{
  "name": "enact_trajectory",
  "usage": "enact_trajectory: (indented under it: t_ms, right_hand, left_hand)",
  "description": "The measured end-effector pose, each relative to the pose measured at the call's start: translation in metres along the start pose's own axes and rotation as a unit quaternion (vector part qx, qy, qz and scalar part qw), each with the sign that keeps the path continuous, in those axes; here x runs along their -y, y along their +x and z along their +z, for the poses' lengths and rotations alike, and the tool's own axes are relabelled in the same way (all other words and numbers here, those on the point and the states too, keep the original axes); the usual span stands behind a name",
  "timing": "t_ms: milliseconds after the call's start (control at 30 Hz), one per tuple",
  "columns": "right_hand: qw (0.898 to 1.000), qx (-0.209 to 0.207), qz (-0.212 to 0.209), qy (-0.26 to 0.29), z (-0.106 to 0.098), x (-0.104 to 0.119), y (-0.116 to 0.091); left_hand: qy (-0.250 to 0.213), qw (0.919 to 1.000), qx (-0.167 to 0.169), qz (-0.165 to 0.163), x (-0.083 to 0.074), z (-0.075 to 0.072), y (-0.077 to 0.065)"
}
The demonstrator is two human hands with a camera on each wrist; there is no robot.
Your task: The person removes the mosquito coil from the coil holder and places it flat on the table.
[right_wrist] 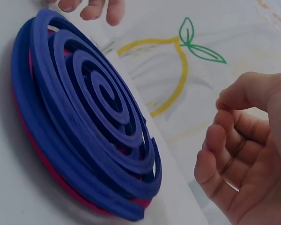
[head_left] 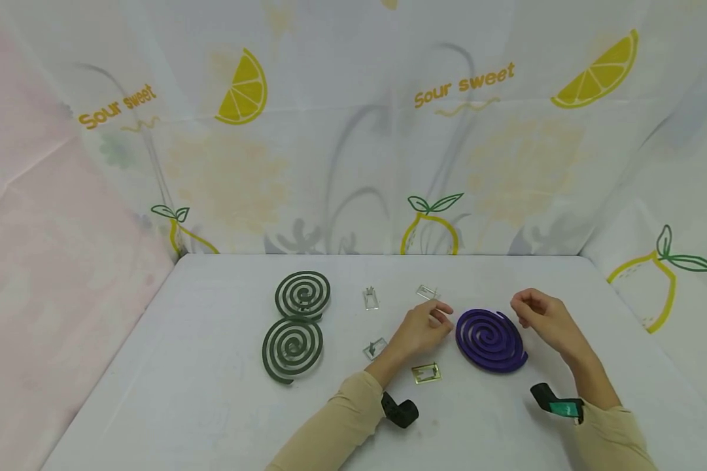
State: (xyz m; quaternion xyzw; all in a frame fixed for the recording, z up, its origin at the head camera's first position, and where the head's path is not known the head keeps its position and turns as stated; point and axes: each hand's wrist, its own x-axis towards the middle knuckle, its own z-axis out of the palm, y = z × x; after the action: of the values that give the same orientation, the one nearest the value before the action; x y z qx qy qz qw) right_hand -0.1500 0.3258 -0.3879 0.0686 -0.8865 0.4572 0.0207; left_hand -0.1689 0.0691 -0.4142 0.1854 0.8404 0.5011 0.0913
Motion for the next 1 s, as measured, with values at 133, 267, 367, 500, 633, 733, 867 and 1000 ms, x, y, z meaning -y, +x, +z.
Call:
enact_trajectory:
  t_ms: [133, 267, 367, 500, 633, 733, 867, 1000]
  right_hand:
    - [1.0, 0.002, -0.01, 0.012, 0.006, 0.005, 0.002]
    - [1.0, 0.017, -0.017, 0.019, 0.013, 0.008, 0.003]
    - [0.999, 0.024, -0.019, 0.026, 0.017, 0.009, 0.004]
    - [0.999, 0.026, -0.023, 0.035, 0.021, 0.011, 0.005]
    - [0.999, 0.028, -0.028, 0.037, 0.025, 0.013, 0.006]
    - [0.998, 0.033, -0.031, 0.039, 0.028, 0.014, 0.007]
    - [0.997, 0.04, -0.033, 0.049, 0.034, 0.014, 0.008]
    - [0.997, 0.044, -0.04, 0.053, 0.039, 0.016, 0.009]
  left_hand:
    - [0.0, 1.0, 0.0, 0.001, 0.0, -0.007, 0.001]
    - [-0.004, 1.0, 0.003, 0.006, -0.001, -0.015, 0.001]
    - [0.002, 1.0, 0.002, 0.007, -0.001, -0.02, 0.0]
    - [0.011, 0.9999, -0.006, 0.01, 0.0, -0.024, 0.0]
    - [0.009, 0.9998, -0.013, 0.015, 0.002, -0.027, -0.001]
    - [0.004, 0.9998, -0.012, 0.017, 0.003, -0.029, -0.002]
    - [0.0, 0.9998, -0.01, 0.019, 0.003, -0.032, -0.003]
    - [0.002, 0.9996, -0.01, 0.024, 0.003, -0.036, -0.005]
